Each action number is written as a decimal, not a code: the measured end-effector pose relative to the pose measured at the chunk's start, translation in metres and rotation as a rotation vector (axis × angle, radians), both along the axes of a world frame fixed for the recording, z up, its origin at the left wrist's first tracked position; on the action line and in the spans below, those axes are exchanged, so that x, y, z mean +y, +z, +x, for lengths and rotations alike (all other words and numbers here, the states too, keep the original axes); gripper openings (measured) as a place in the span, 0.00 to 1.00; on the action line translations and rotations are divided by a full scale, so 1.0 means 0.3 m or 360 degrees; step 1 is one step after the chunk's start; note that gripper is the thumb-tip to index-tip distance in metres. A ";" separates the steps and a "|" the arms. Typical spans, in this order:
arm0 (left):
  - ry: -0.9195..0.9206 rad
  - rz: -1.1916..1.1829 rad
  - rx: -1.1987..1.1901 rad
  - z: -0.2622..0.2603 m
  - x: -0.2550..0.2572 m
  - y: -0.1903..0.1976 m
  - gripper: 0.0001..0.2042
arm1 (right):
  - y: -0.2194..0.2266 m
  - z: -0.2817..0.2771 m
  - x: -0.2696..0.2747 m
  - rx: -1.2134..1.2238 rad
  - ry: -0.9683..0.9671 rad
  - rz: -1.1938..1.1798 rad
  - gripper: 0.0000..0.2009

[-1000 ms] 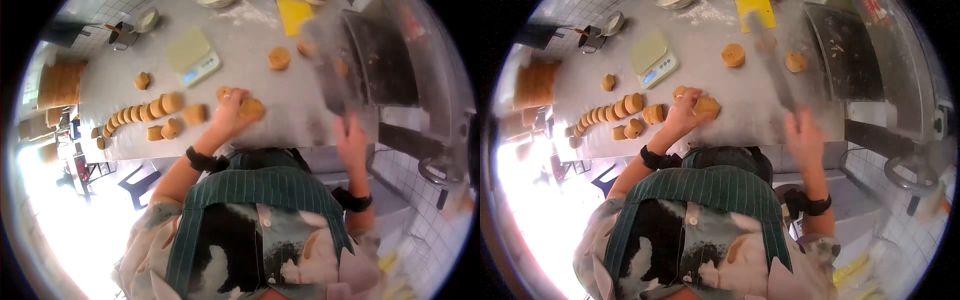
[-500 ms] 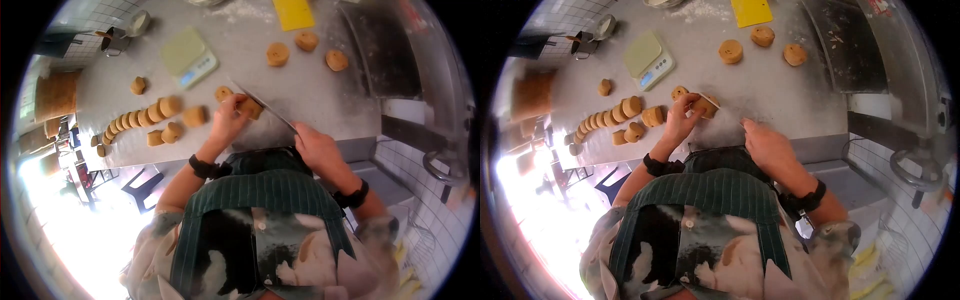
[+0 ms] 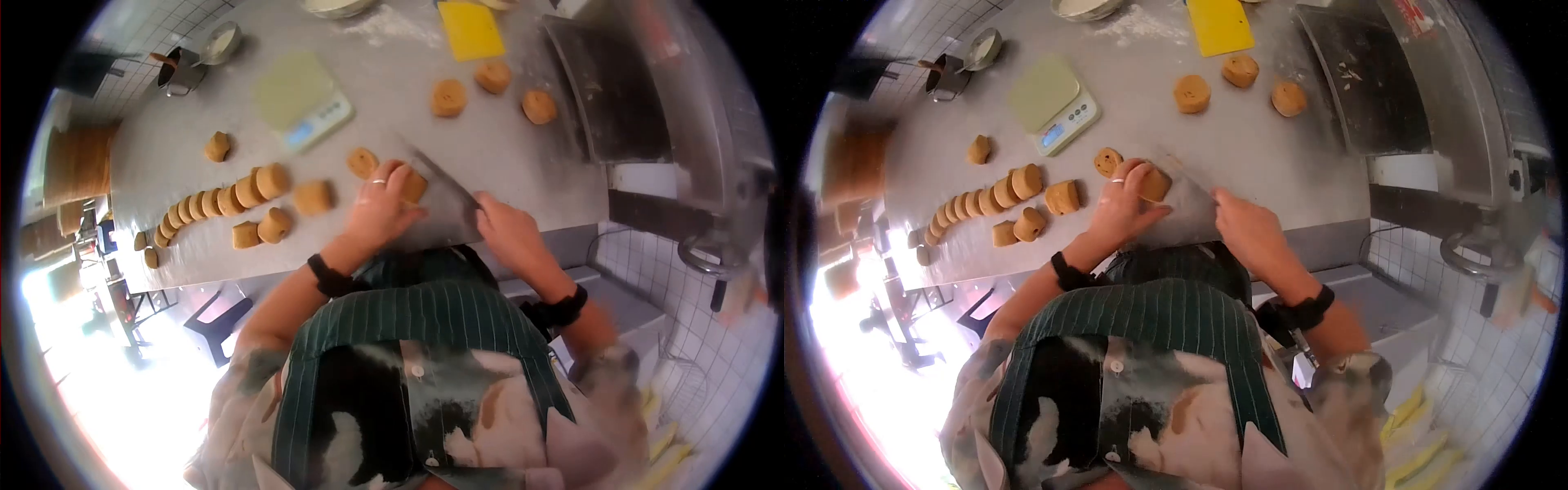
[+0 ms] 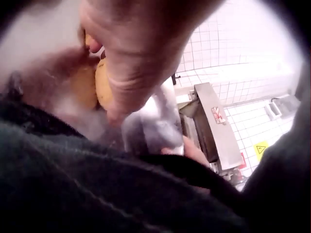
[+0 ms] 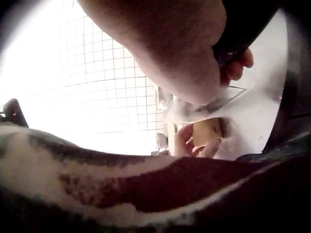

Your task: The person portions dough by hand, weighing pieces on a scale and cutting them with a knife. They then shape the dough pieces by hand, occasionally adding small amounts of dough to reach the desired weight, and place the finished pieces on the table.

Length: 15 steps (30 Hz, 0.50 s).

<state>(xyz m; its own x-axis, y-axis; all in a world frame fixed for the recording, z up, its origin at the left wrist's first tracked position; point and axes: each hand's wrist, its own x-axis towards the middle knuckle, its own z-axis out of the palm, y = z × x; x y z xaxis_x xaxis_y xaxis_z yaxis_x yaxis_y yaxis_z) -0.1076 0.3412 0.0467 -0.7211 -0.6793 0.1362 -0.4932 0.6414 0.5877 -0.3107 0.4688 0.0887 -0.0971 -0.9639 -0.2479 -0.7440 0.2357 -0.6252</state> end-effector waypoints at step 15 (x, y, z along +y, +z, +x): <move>0.0445 -0.0009 -0.0203 0.198 -0.620 0.190 0.21 | 0.046 0.145 0.011 -0.0383 -0.0775 -0.0063 0.14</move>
